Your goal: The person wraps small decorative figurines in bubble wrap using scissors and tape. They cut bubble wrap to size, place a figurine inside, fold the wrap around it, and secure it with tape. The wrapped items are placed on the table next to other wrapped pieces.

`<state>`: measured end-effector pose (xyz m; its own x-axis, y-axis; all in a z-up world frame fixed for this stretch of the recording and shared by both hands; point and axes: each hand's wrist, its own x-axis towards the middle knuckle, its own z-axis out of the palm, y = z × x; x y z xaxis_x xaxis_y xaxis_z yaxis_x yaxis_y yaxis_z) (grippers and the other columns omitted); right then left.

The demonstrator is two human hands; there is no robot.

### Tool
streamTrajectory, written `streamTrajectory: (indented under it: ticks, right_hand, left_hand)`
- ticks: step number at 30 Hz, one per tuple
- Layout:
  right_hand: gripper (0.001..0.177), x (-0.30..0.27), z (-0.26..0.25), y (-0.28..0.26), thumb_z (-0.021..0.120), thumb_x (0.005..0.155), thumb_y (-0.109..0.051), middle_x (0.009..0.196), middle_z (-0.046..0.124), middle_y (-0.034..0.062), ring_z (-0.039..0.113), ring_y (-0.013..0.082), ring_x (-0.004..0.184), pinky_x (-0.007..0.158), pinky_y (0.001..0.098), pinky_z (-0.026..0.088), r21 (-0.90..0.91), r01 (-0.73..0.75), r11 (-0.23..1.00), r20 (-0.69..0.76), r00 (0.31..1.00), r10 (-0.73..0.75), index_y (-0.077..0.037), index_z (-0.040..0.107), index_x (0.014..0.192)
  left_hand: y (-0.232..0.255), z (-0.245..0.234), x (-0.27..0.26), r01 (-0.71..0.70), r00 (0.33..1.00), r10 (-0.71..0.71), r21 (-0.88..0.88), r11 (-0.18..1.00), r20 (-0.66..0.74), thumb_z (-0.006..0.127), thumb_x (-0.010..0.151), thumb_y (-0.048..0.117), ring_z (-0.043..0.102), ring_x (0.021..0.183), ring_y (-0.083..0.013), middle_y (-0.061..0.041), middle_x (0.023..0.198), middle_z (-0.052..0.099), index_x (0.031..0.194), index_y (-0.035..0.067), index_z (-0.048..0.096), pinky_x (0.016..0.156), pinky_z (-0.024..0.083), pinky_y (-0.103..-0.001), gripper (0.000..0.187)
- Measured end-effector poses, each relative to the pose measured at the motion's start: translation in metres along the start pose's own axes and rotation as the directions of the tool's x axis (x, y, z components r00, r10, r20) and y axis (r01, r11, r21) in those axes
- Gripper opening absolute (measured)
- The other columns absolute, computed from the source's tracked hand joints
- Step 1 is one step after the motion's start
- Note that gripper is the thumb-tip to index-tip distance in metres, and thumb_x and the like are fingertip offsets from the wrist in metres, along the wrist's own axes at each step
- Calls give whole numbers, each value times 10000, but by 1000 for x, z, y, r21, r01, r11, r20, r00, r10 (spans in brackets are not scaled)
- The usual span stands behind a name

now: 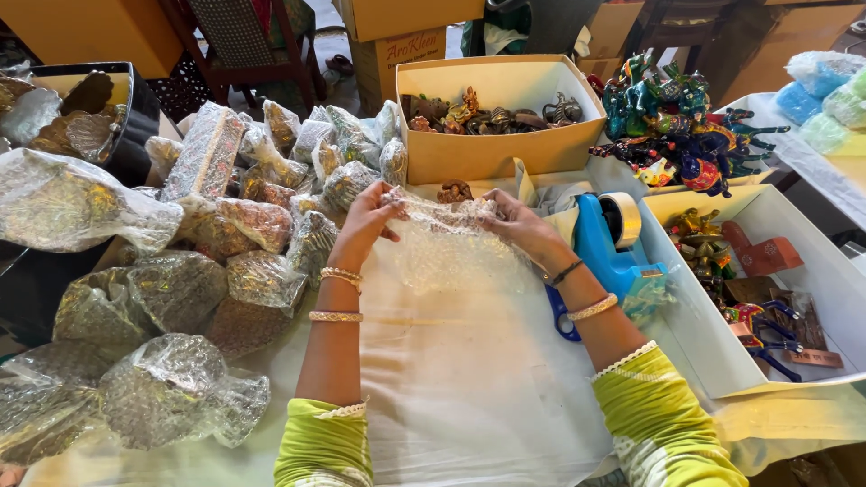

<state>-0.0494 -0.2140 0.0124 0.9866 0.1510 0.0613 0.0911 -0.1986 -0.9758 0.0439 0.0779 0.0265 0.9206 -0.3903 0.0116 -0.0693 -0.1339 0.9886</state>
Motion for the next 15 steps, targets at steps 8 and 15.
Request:
streamTrajectory:
  ticks: [8, 15]
  right_hand:
    - [313, 10, -9, 14, 729, 948, -177, 847, 615, -54, 536, 13, 765, 656, 213, 474, -148, 103, 984, -43, 993, -110, -38, 648, 1217]
    - [376, 6, -6, 1, 716, 1032, -287, 714, 503, 26, 431, 76, 648, 557, 272, 400, -386, 11, 922, -225, 968, -106, 82, 653, 1078]
  left_hand:
    - [-17, 4, 13, -258, 960, 277, -277, 926, 32, 716, 971, 81, 691, 824, -147, -96, 1010, 666, 1145, 25, 593, 717, 635, -256, 220]
    - [2, 9, 1, -175, 983, 184, 231, 957, -20, 796, 879, 119, 620, 579, -90, -30, 786, 675, 1060, 33, 699, 477, 521, -276, 222]
